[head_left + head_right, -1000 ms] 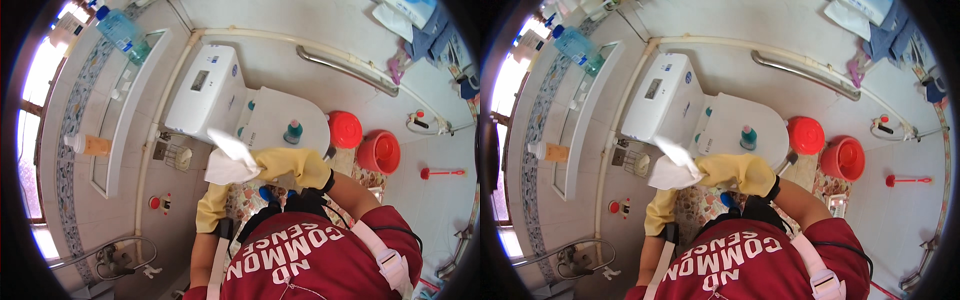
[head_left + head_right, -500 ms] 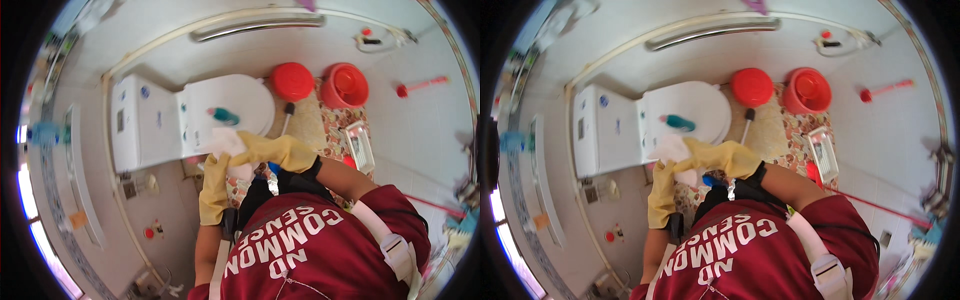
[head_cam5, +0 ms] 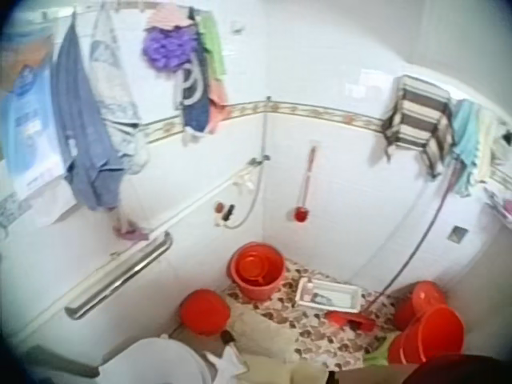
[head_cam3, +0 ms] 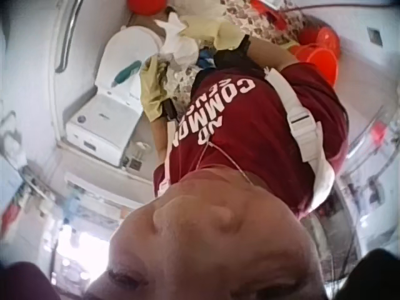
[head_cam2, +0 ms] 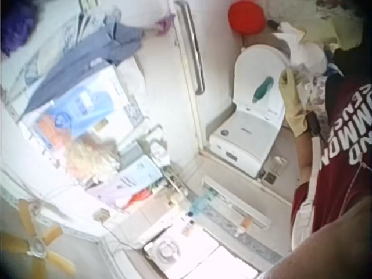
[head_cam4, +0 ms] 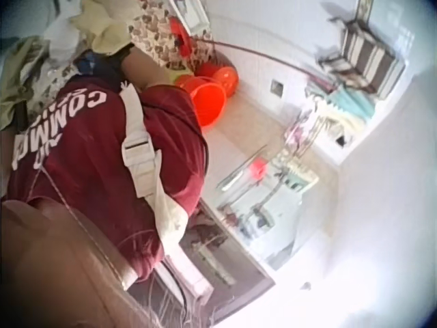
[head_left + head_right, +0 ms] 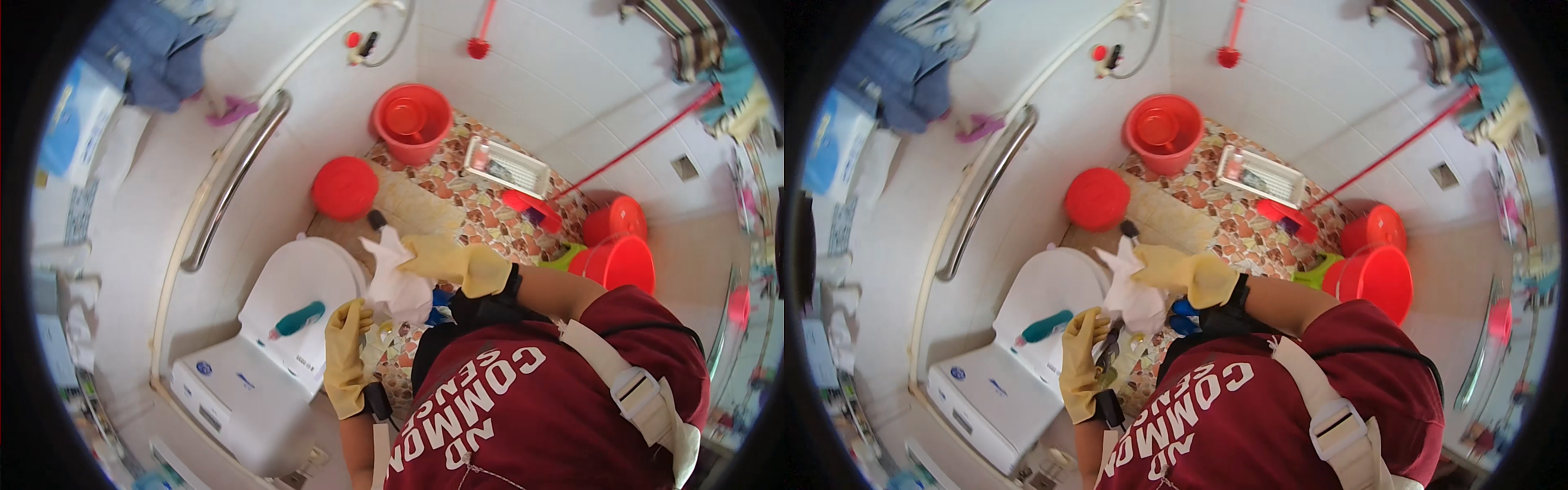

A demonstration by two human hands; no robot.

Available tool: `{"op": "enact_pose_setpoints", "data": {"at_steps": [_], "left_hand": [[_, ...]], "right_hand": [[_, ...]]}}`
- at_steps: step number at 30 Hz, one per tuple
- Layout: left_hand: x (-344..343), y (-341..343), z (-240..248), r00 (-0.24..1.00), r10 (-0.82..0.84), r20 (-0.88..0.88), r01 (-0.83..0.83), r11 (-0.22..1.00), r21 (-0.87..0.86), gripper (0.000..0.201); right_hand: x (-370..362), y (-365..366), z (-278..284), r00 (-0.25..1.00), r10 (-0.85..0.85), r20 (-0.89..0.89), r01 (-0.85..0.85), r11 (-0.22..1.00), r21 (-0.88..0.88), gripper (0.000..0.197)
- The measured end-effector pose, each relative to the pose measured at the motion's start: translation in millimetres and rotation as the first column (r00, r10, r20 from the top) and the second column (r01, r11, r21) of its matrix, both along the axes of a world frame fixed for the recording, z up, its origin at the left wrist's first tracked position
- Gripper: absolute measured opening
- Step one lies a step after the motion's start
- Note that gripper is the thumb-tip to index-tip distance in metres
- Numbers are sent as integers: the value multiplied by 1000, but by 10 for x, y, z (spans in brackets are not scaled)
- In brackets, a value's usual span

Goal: Cleaning various surfaces in a bathroom including the toilet tank and wall shelves with a spray and cloth.

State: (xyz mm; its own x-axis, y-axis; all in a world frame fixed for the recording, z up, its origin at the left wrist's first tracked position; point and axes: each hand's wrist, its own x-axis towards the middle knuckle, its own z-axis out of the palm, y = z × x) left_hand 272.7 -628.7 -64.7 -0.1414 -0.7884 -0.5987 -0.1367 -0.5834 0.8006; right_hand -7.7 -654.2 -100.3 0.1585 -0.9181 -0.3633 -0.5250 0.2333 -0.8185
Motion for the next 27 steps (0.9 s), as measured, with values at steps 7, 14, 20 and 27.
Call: {"op": "enact_pose_setpoints", "data": {"at_steps": [7,14,20,27], "left_hand": [[-56,-104,-416,987,-141,79,137,989,53,35],[-551,-614,-414,934,-346,89,353,932,-82,37],[-1258,-1221,-41,946,-300,125,319,930,-184,33],[-2224,-2001,533,971,-175,165,217,931,-293,32]], "right_hand": [[-855,845,298,927,-361,103,363,932,-9,49],[-1773,1130,-328,501,-765,405,763,611,212,30],[-2802,759,-528,121,-770,627,828,427,364,24],[-3602,-281,-266,715,-604,351,686,704,-183,28]]}}
